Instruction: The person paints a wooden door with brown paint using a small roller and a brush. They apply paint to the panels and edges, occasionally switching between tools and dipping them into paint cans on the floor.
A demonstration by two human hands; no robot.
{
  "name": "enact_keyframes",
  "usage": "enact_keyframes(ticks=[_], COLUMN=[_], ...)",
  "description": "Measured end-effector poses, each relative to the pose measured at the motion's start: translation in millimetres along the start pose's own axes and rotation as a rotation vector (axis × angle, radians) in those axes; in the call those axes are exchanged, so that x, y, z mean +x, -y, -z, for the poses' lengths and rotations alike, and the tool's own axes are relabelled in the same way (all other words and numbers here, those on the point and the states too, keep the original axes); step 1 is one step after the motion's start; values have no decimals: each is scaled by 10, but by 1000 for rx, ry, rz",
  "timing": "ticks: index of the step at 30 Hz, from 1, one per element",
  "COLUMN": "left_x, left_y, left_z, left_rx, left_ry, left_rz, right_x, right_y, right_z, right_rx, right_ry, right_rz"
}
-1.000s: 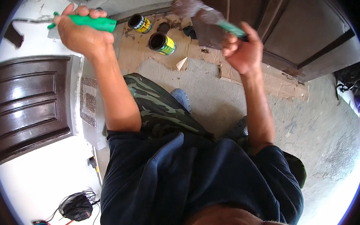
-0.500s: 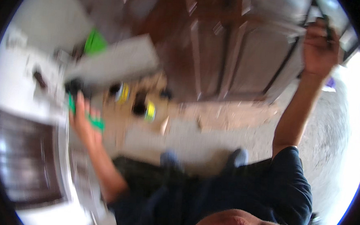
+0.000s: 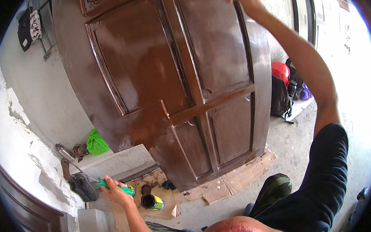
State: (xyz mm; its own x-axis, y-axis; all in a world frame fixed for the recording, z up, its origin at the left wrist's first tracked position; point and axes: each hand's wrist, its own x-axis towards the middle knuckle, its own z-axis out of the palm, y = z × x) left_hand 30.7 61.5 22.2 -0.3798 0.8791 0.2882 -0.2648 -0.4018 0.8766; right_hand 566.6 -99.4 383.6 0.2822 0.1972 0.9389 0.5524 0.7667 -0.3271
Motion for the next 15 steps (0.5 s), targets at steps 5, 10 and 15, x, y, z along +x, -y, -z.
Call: enact_keyframes(ticks=[5,10,15], left_x=[71,102,152], left_y=[88,119,211], left_z=[-10,-77,-90], left_rx=[94,114,114], left_ry=[-46,-118,-101], left_rz=[-3,30,46], right_x=[409,308,591], right_y=[94,-51,-262], right_z=[-45,-172,115], right_rx=[-249,-335,-407], right_ry=[-19,-18,-104], right_rz=[3,52,-109])
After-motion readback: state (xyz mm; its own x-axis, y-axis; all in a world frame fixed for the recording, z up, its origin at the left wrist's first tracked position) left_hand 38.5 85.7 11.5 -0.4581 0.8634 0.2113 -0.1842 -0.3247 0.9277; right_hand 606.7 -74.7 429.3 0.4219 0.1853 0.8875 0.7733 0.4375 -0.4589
